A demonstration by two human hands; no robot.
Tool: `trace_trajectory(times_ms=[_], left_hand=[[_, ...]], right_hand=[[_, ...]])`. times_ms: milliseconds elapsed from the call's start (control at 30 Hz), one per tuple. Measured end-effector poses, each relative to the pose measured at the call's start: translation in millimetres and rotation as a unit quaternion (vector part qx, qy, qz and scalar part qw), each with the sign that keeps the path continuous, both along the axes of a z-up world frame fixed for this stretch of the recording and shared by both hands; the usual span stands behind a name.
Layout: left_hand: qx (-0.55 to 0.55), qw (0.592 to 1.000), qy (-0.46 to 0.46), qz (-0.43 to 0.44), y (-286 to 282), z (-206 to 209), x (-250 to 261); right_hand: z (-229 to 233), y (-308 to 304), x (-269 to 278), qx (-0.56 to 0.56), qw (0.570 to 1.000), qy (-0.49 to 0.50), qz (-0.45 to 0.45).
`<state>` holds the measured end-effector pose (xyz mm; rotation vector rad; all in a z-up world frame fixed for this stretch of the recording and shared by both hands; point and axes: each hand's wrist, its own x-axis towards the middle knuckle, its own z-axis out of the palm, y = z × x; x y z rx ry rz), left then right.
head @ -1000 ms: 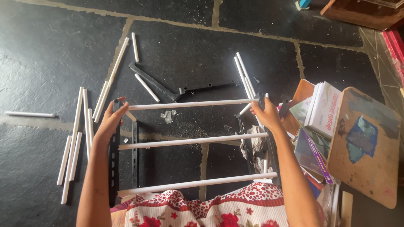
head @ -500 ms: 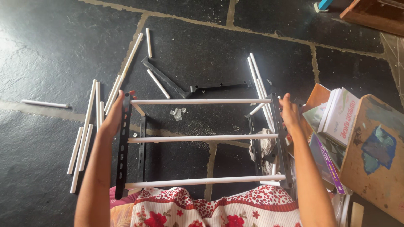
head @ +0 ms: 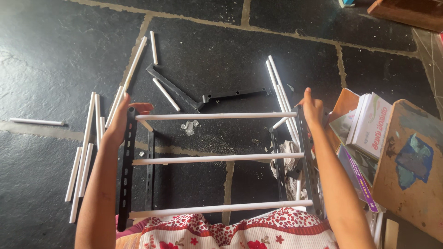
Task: The person assembles a white metal frame by inserting white rods into black side rails. They sit on the floor, picking up rods and connecting them to the rails to form a ladder-like structure. The person adjusts the rods to ensure they fit securely into the slots.
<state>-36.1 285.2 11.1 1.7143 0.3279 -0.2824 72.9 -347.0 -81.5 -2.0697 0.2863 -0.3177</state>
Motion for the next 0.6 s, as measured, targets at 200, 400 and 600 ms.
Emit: trace_trajectory(times_ms=[200,400,600], left_hand=[[0.016,1.000,-0.011,0.014,-7.4,-2.6,1.5],[0.040,0.997,-0.060,0.008,-1.2,-13.5,3.6],[-0.001,0.999,-0.033,0.040,-5.9,-5.1,-1.7]], right_hand=[[-14.4,-3.5,11.4,0.145,0.966,0.017,0.213],[-18.2,-1.5,2.3,0.173,0.966,0.027,0.191],[6.6,13.6,-5.0,0.093,0.980,0.053,0.165]])
